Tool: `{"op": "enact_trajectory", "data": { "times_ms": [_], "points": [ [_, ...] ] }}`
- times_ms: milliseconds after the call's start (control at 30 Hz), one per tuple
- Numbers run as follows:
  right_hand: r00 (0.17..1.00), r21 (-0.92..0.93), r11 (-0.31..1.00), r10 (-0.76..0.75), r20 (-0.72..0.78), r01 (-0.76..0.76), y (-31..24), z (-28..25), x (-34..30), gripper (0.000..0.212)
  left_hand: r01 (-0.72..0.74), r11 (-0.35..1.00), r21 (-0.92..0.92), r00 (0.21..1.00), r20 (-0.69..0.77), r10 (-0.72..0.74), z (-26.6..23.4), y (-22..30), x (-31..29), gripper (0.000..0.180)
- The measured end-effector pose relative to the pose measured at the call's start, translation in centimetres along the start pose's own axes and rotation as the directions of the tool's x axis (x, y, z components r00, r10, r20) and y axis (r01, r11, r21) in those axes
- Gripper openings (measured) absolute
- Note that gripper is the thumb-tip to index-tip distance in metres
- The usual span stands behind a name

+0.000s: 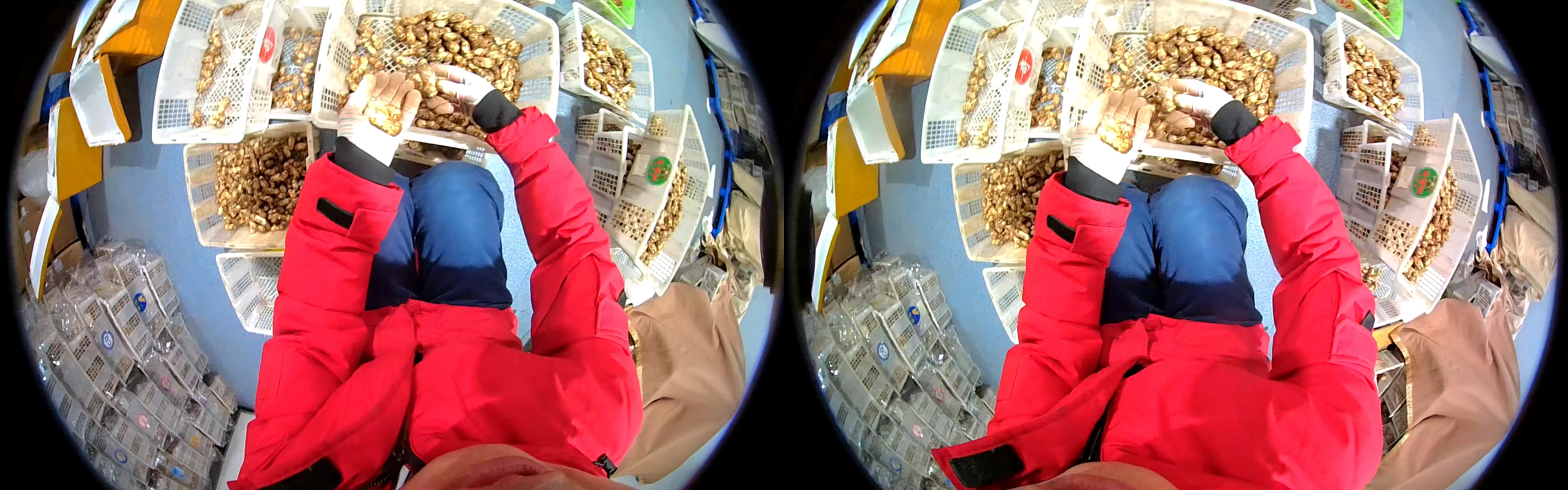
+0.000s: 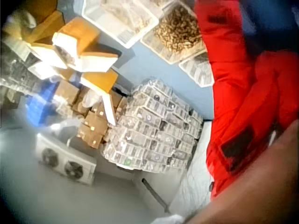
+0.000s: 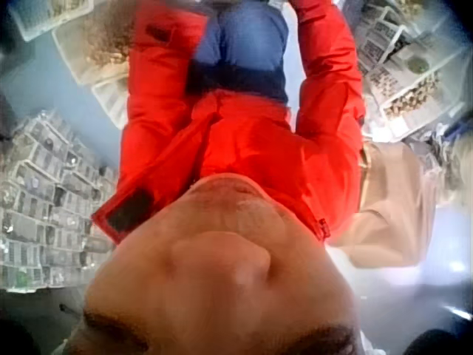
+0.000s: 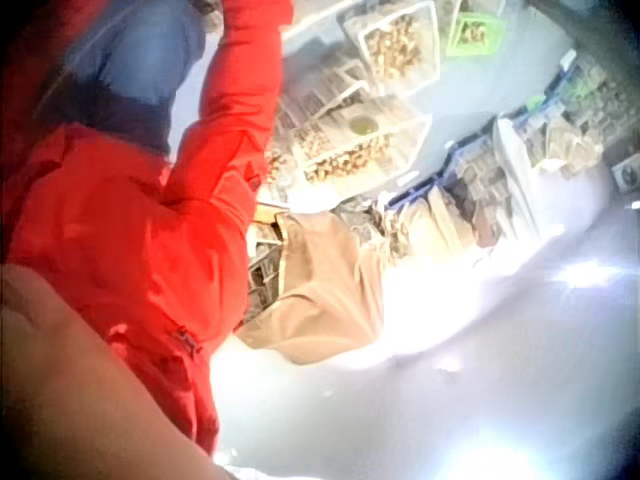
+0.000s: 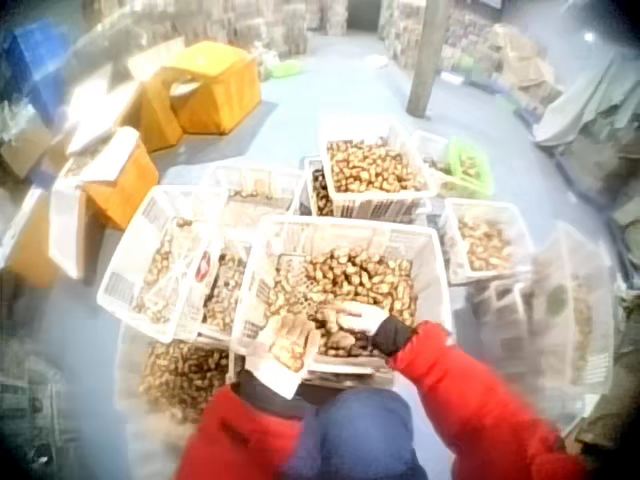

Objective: The person sorts bulbs by hand, picking them up from plastic baskets to check them and placing them back into the containers.

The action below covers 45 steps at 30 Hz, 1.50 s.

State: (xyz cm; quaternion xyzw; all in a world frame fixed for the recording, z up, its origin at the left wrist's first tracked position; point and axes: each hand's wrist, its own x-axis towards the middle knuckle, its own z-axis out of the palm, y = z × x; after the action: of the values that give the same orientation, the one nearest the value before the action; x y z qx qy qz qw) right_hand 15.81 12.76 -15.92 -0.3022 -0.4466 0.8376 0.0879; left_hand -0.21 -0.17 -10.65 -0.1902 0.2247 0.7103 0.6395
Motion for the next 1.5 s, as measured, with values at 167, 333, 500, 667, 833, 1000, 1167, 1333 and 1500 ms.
{"op": "enact_trajectory", "data": {
  "times_ms": [167, 333, 500, 667, 833, 1000, 1167, 1333, 1500],
  "points": [
    [0.979, 0.303, 0.936, -0.200, 0.044, 0.178, -4.3, 2.7, -3.1, 0.049, 0.117, 0.991, -0.071, 0.933, 0.349, -0.085, -0.3, -0.5, 0.5, 0.025],
    [0.950, -0.041, 0.956, -0.294, -0.105, 0.291, -5.3, 1.6, -3.8, 0.042, 0.076, 0.997, -0.007, 0.987, 0.140, -0.075, 3.0, -1.9, -0.7, 0.024],
    [0.844, -0.499, 0.767, -0.522, -0.123, 0.402, -6.1, 3.9, -4.6, 0.036, 0.134, 0.991, -0.010, 0.932, 0.341, -0.123, 2.5, -1.4, -0.4, 0.026],
    [0.854, -0.778, 0.527, -0.520, 0.024, 0.343, -6.6, 8.0, -6.5, 0.034, -0.005, 0.998, 0.069, 0.969, 0.246, -0.012, 2.0, -1.2, -0.6, 0.030],
    [0.940, -0.240, 0.943, -0.278, -0.197, 0.228, -5.3, 6.6, -6.0, 0.040, 0.006, 0.999, 0.035, 0.959, 0.282, -0.016, 2.9, -1.2, -1.3, 0.027],
    [0.985, 0.218, 0.967, -0.103, -0.139, 0.132, -2.8, 7.0, -4.5, 0.045, -0.026, 1.000, 0.014, 0.974, 0.226, 0.022, 3.7, -1.7, -1.6, 0.023],
    [0.922, 0.152, 0.931, -0.286, -0.260, 0.331, -2.7, 6.5, -3.9, 0.047, 0.011, 1.000, 0.006, 0.956, 0.294, -0.012, 3.3, -1.7, -1.6, 0.025],
    [0.857, -0.235, 0.871, -0.477, -0.195, 0.432, -5.2, 6.1, -4.9, 0.048, 0.000, 0.999, 0.048, 0.961, 0.275, -0.013, 3.2, -1.5, -1.5, 0.026],
    [0.928, -0.244, 0.906, -0.368, -0.055, 0.345, -6.4, 6.6, -5.0, 0.056, 0.009, 0.998, 0.064, 0.946, 0.323, -0.029, 2.9, -1.6, -1.4, 0.024]
  ]
}}
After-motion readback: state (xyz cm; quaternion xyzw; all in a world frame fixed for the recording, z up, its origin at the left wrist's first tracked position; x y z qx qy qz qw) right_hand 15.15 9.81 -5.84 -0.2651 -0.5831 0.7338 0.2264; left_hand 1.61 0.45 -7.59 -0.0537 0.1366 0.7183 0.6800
